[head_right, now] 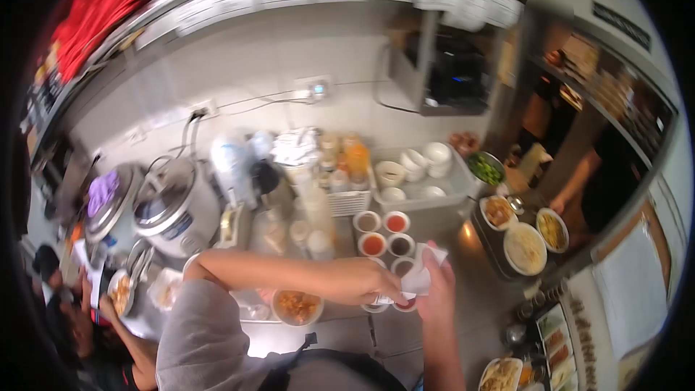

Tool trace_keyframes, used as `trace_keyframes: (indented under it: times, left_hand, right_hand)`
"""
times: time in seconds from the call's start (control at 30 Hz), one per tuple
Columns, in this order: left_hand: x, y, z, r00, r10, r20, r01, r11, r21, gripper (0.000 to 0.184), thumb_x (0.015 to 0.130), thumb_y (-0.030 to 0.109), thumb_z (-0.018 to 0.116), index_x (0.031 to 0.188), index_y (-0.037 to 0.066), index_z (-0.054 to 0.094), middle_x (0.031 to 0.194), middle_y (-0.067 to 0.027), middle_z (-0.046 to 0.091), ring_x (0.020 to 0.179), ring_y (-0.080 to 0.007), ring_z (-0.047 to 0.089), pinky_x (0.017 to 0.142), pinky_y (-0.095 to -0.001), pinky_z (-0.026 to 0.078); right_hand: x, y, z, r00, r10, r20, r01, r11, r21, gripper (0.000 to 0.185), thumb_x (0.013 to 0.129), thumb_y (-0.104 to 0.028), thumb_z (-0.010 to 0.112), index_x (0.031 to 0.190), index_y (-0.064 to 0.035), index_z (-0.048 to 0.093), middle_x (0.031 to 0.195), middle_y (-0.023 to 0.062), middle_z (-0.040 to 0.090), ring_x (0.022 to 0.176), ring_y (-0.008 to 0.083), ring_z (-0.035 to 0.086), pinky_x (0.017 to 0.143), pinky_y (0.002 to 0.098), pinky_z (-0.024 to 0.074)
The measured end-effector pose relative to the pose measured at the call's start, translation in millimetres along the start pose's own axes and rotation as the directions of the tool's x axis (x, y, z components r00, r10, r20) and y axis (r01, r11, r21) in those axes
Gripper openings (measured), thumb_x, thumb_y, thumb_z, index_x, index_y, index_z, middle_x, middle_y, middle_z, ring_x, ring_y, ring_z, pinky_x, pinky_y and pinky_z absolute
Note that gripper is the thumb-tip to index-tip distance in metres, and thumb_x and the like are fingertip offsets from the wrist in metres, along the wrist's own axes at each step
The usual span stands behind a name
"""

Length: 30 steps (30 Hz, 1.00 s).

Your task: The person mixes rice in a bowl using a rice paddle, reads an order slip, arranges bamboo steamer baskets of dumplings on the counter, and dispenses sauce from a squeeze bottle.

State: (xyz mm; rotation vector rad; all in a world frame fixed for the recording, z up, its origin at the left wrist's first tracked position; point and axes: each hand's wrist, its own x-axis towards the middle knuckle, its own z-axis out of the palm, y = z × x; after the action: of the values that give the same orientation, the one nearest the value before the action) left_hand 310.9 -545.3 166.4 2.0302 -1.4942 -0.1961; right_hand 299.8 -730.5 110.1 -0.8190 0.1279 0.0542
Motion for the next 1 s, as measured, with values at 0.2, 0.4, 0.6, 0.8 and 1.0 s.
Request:
trace_keyframes:
  times: [0.2,0.4,0.6,0.8,1.0]
  left_hand:
    - [-108.2,82.3,-148.1,0.898,0.059,-0.437,0.172,0.866,0.469,0.039,0.074,-0.001,0.055,0.112,0.007,0.062,0.104,-0.0141,0.064,0.095,-0.032,0.061,0.079,-0.0395,0.05]
    - [-215.7,41.1,-332.3,0.171,0.101,-0.98,0.632,0.752,0.188,0.025,0.091,0.007,0.048,0.114,0.006,0.057,0.071,-0.003,0.059,0.064,-0.0076,0.056,0.057,-0.0231,0.047]
    - [-227.8,28.3,-372.3,0.184,0.289,-0.94,0.685,0.648,0.333,0.026,0.087,0.014,0.053,0.111,0.006,0.059,0.071,-0.0079,0.061,0.063,-0.0149,0.059,0.06,-0.0288,0.047]
    - [-203.0,91.0,-302.9,0.198,0.442,-0.875,0.941,0.165,0.296,0.052,0.079,0.034,0.068,0.12,0.005,0.055,0.117,-0.0204,0.056,0.109,-0.0344,0.052,0.093,-0.0418,0.041]
    - [-90.6,192.4,-23.5,0.855,0.518,-0.025,-0.487,0.817,0.309,0.057,0.058,0.004,0.074,0.112,0.017,0.061,0.128,-0.0119,0.049,0.119,-0.0303,0.048,0.096,-0.0462,0.039]
  right_hand:
    - [-4.0,7.3,49.5,0.942,-0.305,-0.144,0.314,0.948,0.045,0.032,0.091,-0.018,0.056,0.121,-0.0086,0.052,0.09,0.0013,0.058,0.077,0.0094,0.054,0.068,0.0254,0.0455]
    - [-61.1,35.1,60.8,0.955,-0.296,0.006,0.295,0.949,-0.108,0.038,0.096,-0.029,0.043,0.13,-0.0119,0.044,0.079,0.0009,0.053,0.058,0.0066,0.046,0.05,0.0222,0.0389]
    - [-121.5,79.5,39.9,0.975,-0.223,0.013,0.224,0.974,-0.03,0.041,0.093,-0.02,0.04,0.131,-0.0049,0.041,0.081,0.0009,0.052,0.056,0.0053,0.046,0.046,0.0215,0.04]
    - [-214.9,79.6,35.2,0.85,-0.49,-0.193,0.393,0.834,-0.387,0.054,0.086,-0.005,0.051,0.137,-0.003,0.035,0.122,0.0073,0.052,0.109,0.0158,0.053,0.093,0.0293,0.0429]
    - [-335.0,72.8,48.0,0.903,-0.408,-0.135,0.378,0.904,-0.199,0.059,0.09,-0.011,0.051,0.143,-0.0183,0.028,0.104,0.0011,0.056,0.091,0.0094,0.056,0.075,0.0243,0.0473]
